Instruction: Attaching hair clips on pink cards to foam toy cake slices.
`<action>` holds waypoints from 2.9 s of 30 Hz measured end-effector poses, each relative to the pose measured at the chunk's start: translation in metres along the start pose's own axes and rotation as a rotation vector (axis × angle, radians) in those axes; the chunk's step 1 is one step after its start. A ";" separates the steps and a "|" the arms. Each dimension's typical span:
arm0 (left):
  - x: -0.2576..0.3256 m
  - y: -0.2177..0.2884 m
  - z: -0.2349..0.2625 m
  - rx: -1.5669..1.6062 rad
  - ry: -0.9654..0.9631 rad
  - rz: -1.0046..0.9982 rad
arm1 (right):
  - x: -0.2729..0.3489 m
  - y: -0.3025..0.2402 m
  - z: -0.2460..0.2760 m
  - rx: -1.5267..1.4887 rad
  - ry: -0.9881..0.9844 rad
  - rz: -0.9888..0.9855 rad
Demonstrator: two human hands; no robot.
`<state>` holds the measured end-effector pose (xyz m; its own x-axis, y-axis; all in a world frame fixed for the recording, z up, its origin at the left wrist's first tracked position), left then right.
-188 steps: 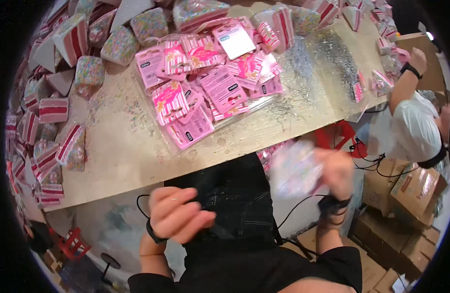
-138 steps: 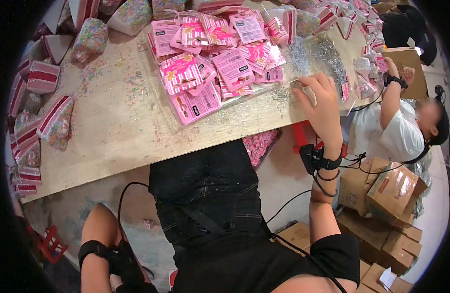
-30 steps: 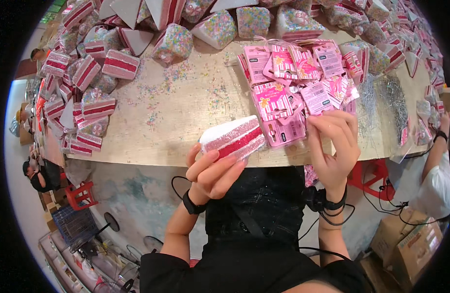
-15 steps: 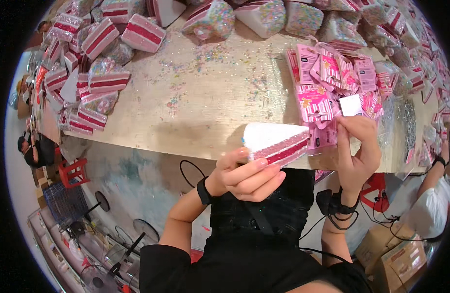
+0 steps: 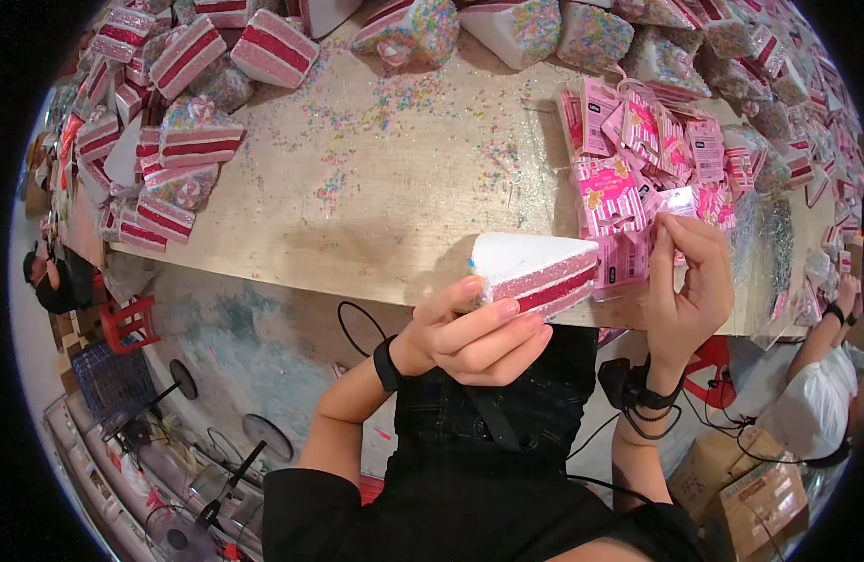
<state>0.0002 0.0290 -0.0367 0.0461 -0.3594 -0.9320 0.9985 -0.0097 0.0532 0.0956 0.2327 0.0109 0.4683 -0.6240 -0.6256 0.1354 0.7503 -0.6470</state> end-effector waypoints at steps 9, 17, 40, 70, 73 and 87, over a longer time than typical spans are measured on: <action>-0.004 0.000 0.000 -0.008 -0.012 0.023 | -0.001 0.000 -0.001 0.004 0.024 -0.028; -0.005 0.000 0.000 -0.019 -0.031 0.018 | -0.004 0.001 -0.001 0.026 0.033 -0.052; -0.005 0.001 0.001 -0.019 -0.047 0.066 | -0.001 0.013 0.012 -0.340 0.477 0.160; -0.015 -0.001 -0.010 -0.063 -0.081 0.160 | -0.015 0.011 0.015 -0.044 0.043 0.012; -0.018 -0.002 -0.012 -0.073 -0.011 0.145 | -0.019 0.018 0.015 -0.190 0.067 -0.175; -0.009 0.003 -0.011 -0.154 0.088 0.102 | -0.045 0.032 0.022 0.018 -0.121 0.144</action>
<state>0.0035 0.0421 -0.0321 0.1432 -0.2685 -0.9526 0.9808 0.1675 0.1002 0.0984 0.2897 0.0278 0.5852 -0.4800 -0.6535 0.0747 0.8344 -0.5461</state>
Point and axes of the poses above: each hand's wrist, its own x-axis away from the middle knuckle, its own z-axis out of the back of the hand, y = z × x, the point moved 4 cm from there along -x, towards the middle knuckle, and after that the axes turned 9 degrees about y, right-handed, at the moved point
